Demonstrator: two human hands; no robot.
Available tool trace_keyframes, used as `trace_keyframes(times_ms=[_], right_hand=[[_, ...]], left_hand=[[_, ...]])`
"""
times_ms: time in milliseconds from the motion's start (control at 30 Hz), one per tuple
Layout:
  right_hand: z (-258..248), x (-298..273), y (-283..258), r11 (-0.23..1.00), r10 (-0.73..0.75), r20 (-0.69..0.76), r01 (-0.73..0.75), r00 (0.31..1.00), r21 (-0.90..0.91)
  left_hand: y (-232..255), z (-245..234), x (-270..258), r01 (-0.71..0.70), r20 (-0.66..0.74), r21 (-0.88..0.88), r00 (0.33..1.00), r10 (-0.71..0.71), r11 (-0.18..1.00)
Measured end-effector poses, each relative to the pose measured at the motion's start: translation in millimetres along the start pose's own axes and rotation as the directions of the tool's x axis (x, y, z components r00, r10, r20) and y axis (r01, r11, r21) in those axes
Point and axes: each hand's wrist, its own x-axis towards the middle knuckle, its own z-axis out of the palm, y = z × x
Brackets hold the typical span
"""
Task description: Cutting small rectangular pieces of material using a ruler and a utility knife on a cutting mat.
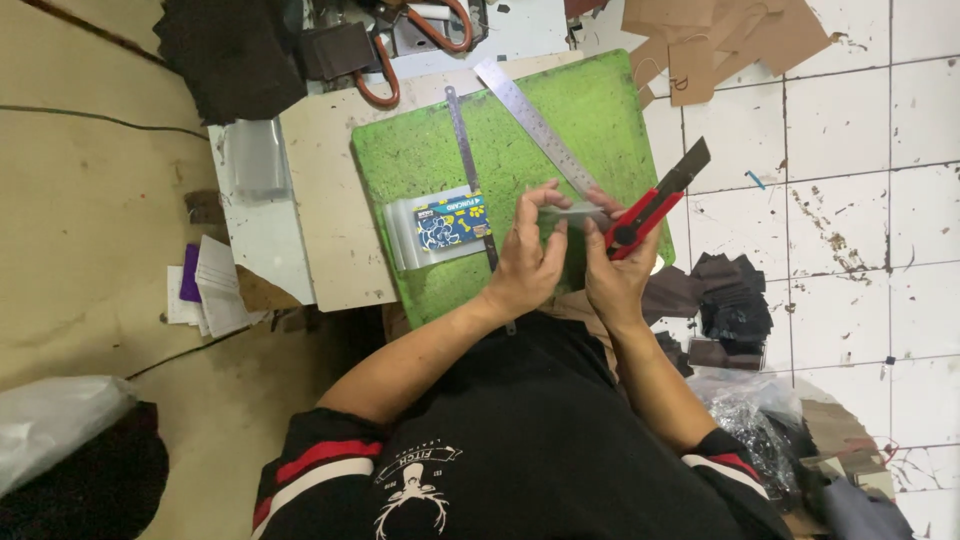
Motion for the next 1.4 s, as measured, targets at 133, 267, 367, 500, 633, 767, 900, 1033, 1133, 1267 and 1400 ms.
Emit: trace_keyframes(times_ms=[133,267,367,500,633,767,900,1033,1133,1267,1400], right_hand=[[-3.8,-1.5,0.8,1.0,-0.005,0.037,0.005,0.999,-0.018],[4.2,-2.1,-14.9,1.0,0.004,0.03,-0.003,1.0,-0.016],[11.2,-2.8,-25.6,1.0,0.008,0.02,-0.008,1.0,-0.024],[0.5,-4.6,-1.5,0.999,-0.009,0.022,0.01,1.0,-0.053],[22.1,-7.9,-28.2,0.999,0.008,0.033,-0.006,0.999,-0.043],[25.2,-9.0,-34.2,1.0,0.018,0.053,-0.018,0.998,-0.017],[30.8,-5.0,-38.8,0.997,0.015,0.095,-0.023,0.995,0.08],[19.0,-3.4,3.1,0.996,-0.023,0.176,0.008,0.984,0.084],[21.7,-3.0,8.9,0.993,0.077,0.247,-0.097,0.966,0.07],[39.8,-9.6,-12.0,0.961,0.276,0.3,-0.27,0.913,-0.063],[46.3,-11.2,-17.9,0.945,0.322,0.373,-0.273,0.87,-0.18]], left_hand=[[0.6,0.1,-2.5,-0.012,-0.004,-0.001,1.0,0.012,1.0],[10.0,0.0,-0.7,-0.013,-0.029,0.043,0.999,0.014,0.999],[6.2,-2.1,-2.4,-0.004,-0.045,0.037,0.999,0.006,0.999],[4.0,-4.4,-4.5,0.018,-0.042,0.04,0.999,-0.016,0.999],[-11.6,4.5,-6.6,-0.059,-0.07,0.106,0.995,0.066,0.993],[-33.0,4.6,-8.2,-0.217,-0.119,0.208,0.962,0.245,0.954],[5.8,-41.5,0.9,0.002,-0.056,0.113,0.998,0.004,0.994],[36.1,-123.3,19.2,0.17,-0.239,0.174,0.963,-0.126,0.97],[52.6,-203.6,29.0,0.15,-0.349,0.261,0.936,-0.052,0.954],[20.2,-297.2,23.9,0.597,-0.422,0.312,0.784,-0.454,0.739],[-17.9,-341.6,24.2,0.457,-0.408,0.44,0.869,-0.281,0.773]])
